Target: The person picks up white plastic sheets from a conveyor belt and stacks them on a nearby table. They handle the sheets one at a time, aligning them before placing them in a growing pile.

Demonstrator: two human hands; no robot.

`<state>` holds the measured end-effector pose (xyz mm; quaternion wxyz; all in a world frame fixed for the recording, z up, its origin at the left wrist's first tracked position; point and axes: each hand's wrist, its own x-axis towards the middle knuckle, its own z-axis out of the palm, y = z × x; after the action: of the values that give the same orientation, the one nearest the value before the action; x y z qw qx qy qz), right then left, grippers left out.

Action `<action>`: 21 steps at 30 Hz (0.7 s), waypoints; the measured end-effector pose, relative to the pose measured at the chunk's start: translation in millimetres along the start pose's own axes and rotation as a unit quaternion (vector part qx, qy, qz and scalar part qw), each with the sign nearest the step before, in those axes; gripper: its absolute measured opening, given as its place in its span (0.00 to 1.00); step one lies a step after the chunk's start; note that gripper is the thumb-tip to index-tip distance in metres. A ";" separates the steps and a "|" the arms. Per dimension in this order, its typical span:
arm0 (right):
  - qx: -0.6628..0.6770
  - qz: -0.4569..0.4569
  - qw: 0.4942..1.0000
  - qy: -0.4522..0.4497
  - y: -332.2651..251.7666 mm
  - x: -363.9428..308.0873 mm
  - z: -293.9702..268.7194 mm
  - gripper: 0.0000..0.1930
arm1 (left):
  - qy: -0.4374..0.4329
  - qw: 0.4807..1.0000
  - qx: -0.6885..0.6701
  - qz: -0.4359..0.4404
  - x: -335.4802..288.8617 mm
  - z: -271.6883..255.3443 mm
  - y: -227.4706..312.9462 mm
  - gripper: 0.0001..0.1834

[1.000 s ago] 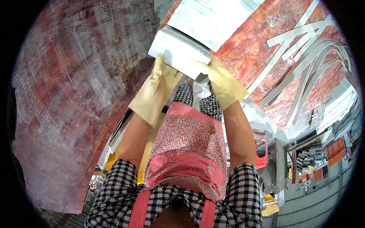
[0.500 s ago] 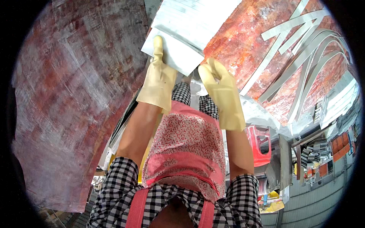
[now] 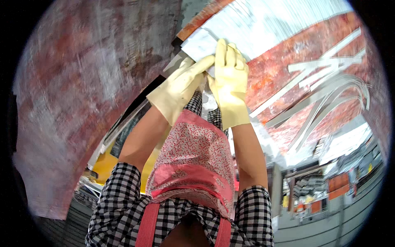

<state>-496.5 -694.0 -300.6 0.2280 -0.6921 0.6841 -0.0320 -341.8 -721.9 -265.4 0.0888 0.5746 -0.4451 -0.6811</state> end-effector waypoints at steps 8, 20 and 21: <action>0.045 -0.021 0.996 -0.080 16.8 13.8 -12.3 0.58 | 0.092 0.981 -0.021 0.170 1.7 9.9 -31.5 0.30; -0.043 -0.137 0.989 0.031 56.8 48.2 -59.4 0.55 | 0.085 0.986 0.028 0.141 6.0 9.7 -38.8 0.27; -0.038 -0.098 0.994 0.019 61.8 53.4 -73.3 0.55 | 0.092 0.991 0.033 0.093 7.3 10.5 -35.3 0.28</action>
<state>-576.9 -762.8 -271.6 0.1842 -0.7635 0.6176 -0.0410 -339.4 -700.5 -296.1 0.1733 0.5934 -0.5091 -0.5989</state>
